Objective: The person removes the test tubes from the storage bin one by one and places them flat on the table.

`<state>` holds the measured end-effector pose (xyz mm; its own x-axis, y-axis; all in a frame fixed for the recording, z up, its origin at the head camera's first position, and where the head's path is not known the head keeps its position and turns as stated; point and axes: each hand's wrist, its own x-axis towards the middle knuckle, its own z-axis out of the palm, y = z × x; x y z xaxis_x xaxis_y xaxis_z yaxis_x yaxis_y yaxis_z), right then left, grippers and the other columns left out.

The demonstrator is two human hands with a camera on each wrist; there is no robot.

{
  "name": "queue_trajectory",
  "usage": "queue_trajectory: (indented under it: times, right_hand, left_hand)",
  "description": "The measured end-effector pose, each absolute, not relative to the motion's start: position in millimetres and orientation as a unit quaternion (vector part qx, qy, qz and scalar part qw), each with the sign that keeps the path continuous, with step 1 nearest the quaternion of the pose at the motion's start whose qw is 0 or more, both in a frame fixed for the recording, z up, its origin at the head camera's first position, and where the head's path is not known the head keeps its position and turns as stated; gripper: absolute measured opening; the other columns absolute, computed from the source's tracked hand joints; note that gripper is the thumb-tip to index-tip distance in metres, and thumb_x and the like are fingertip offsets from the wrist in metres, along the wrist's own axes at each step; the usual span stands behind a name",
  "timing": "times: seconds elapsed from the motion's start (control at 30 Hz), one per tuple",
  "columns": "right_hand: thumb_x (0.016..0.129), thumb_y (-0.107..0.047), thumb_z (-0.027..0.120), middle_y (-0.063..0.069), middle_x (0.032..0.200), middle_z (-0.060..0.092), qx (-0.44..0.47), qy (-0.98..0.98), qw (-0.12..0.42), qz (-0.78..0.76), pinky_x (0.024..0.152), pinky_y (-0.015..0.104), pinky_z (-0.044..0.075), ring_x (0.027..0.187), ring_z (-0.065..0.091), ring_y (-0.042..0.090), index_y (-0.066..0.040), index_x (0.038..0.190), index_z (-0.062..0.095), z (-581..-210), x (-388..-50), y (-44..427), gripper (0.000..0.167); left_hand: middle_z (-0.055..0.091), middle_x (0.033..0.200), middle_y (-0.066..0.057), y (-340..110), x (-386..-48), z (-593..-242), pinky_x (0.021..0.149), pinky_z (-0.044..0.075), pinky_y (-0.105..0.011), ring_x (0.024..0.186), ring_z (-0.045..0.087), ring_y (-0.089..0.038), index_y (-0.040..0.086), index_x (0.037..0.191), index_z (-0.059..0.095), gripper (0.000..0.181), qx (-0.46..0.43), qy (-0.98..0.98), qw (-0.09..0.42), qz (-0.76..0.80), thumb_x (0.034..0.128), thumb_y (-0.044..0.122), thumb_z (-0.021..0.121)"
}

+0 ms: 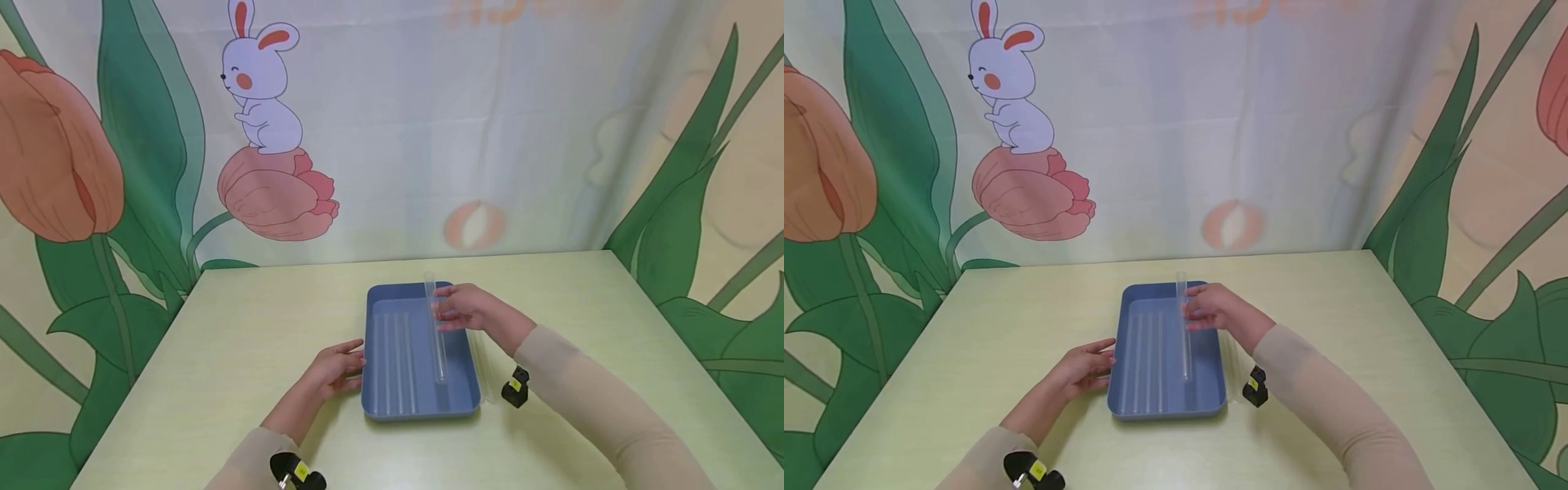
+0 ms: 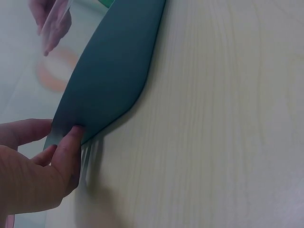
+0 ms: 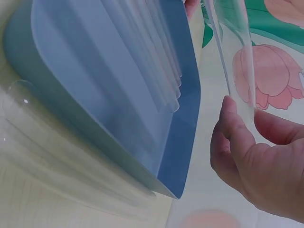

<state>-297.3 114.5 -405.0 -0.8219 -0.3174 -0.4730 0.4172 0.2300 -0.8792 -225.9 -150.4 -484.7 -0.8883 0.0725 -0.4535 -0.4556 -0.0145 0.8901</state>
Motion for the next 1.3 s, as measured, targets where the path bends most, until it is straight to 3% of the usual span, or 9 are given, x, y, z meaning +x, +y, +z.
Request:
queue_trajectory:
  times: [0.13,0.33,0.5,0.9,1.3]
  right_hand:
    - [0.104,0.000,0.051,0.007,0.114,0.057,0.020,0.728,0.294,-0.619,0.073,0.022,0.059,0.087,0.060,0.009,0.000,0.160,0.028,-399.7,-293.9,116.9,0.060]
    - [0.104,-0.003,0.051,0.005,0.113,0.057,-0.006,0.728,0.296,-0.619,0.076,0.023,0.059,0.086,0.062,0.007,0.000,0.160,0.027,-390.8,-289.2,125.1,0.061]
    - [0.104,-0.004,0.053,0.001,0.102,0.060,-0.013,0.718,0.291,-0.632,0.075,0.022,0.059,0.082,0.063,0.006,0.002,0.159,0.028,-384.1,-285.9,134.2,0.062]
    - [0.105,-0.009,0.053,0.002,0.111,0.055,-0.028,0.723,0.287,-0.628,0.081,0.022,0.060,0.089,0.061,0.008,0.001,0.160,0.024,-373.3,-277.9,160.1,0.064]
    - [0.105,-0.007,0.050,-0.010,0.095,0.064,-0.036,0.721,0.273,-0.636,0.080,0.021,0.060,0.087,0.064,0.003,0.004,0.161,0.020,-366.5,-268.8,189.6,0.064]
  left_hand:
    - [0.048,0.154,-0.028,-150.8,-226.5,-485.5,0.077,0.059,-0.029,0.098,0.066,-0.015,-0.002,0.152,0.044,0.058,-0.142,0.678,0.188,0.696,0.0960,-0.006,0.057]
    - [0.048,0.154,-0.029,-151.0,-226.4,-486.6,0.078,0.060,-0.029,0.100,0.066,-0.015,-0.002,0.152,0.044,0.058,-0.142,0.679,0.190,0.695,0.0964,-0.005,0.057]
    - [0.049,0.153,-0.028,-151.1,-225.9,-487.3,0.081,0.061,-0.031,0.101,0.066,-0.016,-0.001,0.152,0.045,0.057,-0.145,0.679,0.188,0.695,0.0962,-0.005,0.057]
    - [0.049,0.153,-0.029,-150.7,-225.1,-486.9,0.077,0.060,-0.029,0.097,0.067,-0.013,-0.002,0.152,0.045,0.057,-0.137,0.680,0.186,0.695,0.0964,-0.004,0.057]
    - [0.049,0.153,-0.029,-150.9,-226.0,-488.8,0.082,0.061,-0.033,0.099,0.067,-0.015,-0.001,0.152,0.044,0.057,-0.141,0.684,0.185,0.691,0.0970,-0.004,0.057]
